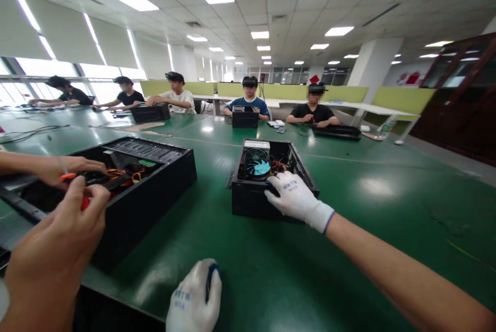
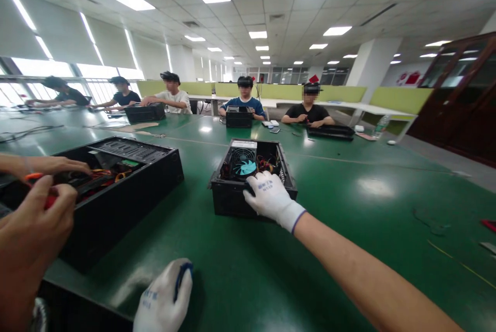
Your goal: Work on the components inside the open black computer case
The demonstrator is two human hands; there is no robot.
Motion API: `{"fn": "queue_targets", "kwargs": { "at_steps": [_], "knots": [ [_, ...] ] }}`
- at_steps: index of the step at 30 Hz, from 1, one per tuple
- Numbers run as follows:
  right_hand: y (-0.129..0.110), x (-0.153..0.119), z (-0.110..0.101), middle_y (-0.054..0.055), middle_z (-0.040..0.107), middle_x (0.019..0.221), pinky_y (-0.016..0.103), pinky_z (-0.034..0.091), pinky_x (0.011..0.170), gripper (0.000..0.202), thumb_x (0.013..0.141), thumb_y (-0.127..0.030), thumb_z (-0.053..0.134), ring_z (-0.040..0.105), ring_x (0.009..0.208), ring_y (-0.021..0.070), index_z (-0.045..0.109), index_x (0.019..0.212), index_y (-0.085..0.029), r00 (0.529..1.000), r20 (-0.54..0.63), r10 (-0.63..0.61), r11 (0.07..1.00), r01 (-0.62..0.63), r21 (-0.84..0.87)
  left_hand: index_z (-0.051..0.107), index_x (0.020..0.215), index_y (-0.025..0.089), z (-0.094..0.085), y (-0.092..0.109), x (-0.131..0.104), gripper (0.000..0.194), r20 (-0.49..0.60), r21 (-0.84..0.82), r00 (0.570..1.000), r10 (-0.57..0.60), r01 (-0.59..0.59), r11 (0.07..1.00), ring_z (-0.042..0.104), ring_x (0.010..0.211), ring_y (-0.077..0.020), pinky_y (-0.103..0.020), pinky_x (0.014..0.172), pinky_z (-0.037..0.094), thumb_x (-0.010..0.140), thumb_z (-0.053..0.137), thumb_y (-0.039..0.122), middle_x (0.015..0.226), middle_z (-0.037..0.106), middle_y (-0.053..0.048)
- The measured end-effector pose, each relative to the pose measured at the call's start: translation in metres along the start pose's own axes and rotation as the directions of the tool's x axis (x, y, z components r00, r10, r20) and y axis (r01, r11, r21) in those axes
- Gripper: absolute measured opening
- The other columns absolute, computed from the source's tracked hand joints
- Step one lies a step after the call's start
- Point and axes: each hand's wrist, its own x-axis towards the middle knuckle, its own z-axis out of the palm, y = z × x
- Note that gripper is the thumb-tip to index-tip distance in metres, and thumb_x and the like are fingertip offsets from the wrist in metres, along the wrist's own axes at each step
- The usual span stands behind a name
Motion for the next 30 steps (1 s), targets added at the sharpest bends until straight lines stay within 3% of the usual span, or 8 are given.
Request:
{"fn": "queue_targets", "kwargs": {
  "at_steps": [3, 7, 10, 13, 21, 24, 26, 30],
  "knots": [
    [-0.015, -0.048, -0.021, 0.014, 0.068, 0.106, 0.038, 0.042, 0.088, 0.045, 0.098, -0.050, 0.045, 0.059, 0.102, 0.0280, 0.067, 0.119, -0.016, 0.996, -0.022, -0.081, 0.993, 0.083, 0.082, 0.064, 0.110, 0.024, 0.002, 0.004, -0.006, 0.024, 0.076, 0.013, 0.997, -0.034, 0.033, 0.999, 0.075, 0.088, -0.0247, -0.039, 0.075, 0.064, 0.098, 0.050, 0.039, 0.100, 0.076, -0.008],
    [-0.006, -0.093, -0.040, 0.011, 0.071, 0.103, 0.036, 0.046, 0.086, 0.048, 0.096, -0.058, 0.048, 0.064, 0.097, 0.0258, 0.068, 0.115, -0.019, 0.988, 0.086, -0.125, 0.982, 0.110, 0.156, 0.063, 0.105, 0.024, -0.015, 0.012, 0.000, 0.021, 0.099, -0.059, 0.994, -0.051, 0.057, 0.997, 0.073, 0.091, -0.0237, -0.036, 0.078, 0.061, 0.098, 0.048, 0.037, 0.098, 0.075, -0.006],
    [0.008, -0.109, -0.041, 0.011, 0.072, 0.094, 0.036, 0.046, 0.079, 0.046, 0.096, -0.057, 0.048, 0.066, 0.089, 0.0257, 0.070, 0.102, -0.018, 0.984, 0.164, -0.068, 0.995, 0.054, 0.086, 0.063, 0.105, 0.023, -0.027, 0.033, 0.011, 0.020, 0.081, -0.110, 0.996, -0.027, 0.036, 0.993, 0.072, 0.089, -0.0225, -0.034, 0.078, 0.059, 0.098, 0.049, 0.036, 0.097, 0.073, -0.005],
    [0.009, -0.118, -0.039, 0.012, 0.072, 0.088, 0.035, 0.045, 0.074, 0.044, 0.097, -0.055, 0.047, 0.067, 0.084, 0.0258, 0.070, 0.099, -0.017, 0.992, 0.121, -0.033, 0.999, 0.029, 0.031, 0.062, 0.106, 0.023, -0.039, 0.060, 0.026, 0.018, 0.055, -0.144, 0.998, 0.027, -0.019, 0.989, 0.070, 0.085, -0.0201, -0.032, 0.076, 0.056, 0.098, 0.050, 0.034, 0.094, 0.071, -0.004],
    [-0.023, -0.159, -0.053, 0.008, 0.069, 0.080, 0.035, 0.040, 0.066, 0.041, 0.098, -0.053, 0.044, 0.063, 0.071, 0.0216, 0.067, 0.090, -0.020, 0.981, 0.015, -0.194, 0.972, 0.190, 0.136, 0.061, 0.107, 0.023, -0.079, 0.117, 0.073, 0.015, 0.056, -0.170, 0.975, 0.215, -0.202, 0.964, 0.066, 0.080, -0.0171, -0.031, 0.073, 0.050, 0.093, 0.055, 0.027, 0.091, 0.066, -0.002],
    [-0.027, -0.179, -0.062, 0.009, 0.069, 0.085, 0.034, 0.038, 0.063, 0.026, 0.099, -0.037, 0.048, 0.059, 0.070, 0.0197, 0.069, 0.098, -0.022, 0.914, -0.074, -0.398, 0.901, 0.405, 0.155, 0.060, 0.107, 0.024, -0.085, 0.135, 0.086, 0.015, 0.160, -0.192, 0.938, 0.306, -0.275, 0.942, 0.065, 0.081, -0.0171, -0.031, 0.075, 0.049, 0.093, 0.054, 0.027, 0.092, 0.067, -0.002],
    [-0.031, -0.192, -0.070, 0.009, 0.069, 0.086, 0.034, 0.038, 0.063, 0.020, 0.098, -0.030, 0.050, 0.058, 0.070, 0.0189, 0.069, 0.101, -0.024, 0.875, -0.123, -0.469, 0.856, 0.484, 0.183, 0.060, 0.105, 0.024, -0.085, 0.145, 0.090, 0.014, 0.260, -0.203, 0.904, 0.340, -0.293, 0.934, 0.065, 0.084, -0.0179, -0.031, 0.076, 0.049, 0.095, 0.052, 0.028, 0.094, 0.067, -0.003],
    [-0.045, -0.215, -0.090, 0.007, 0.067, 0.080, 0.033, 0.040, 0.061, 0.018, 0.096, -0.037, 0.054, 0.057, 0.067, 0.0189, 0.068, 0.096, -0.025, 0.918, -0.095, -0.386, 0.878, 0.397, 0.268, 0.059, 0.102, 0.024, -0.085, 0.153, 0.085, 0.015, 0.458, -0.161, 0.825, 0.331, -0.290, 0.944, 0.064, 0.083, -0.0192, -0.033, 0.074, 0.048, 0.097, 0.047, 0.031, 0.089, 0.066, -0.003]
  ]
}}
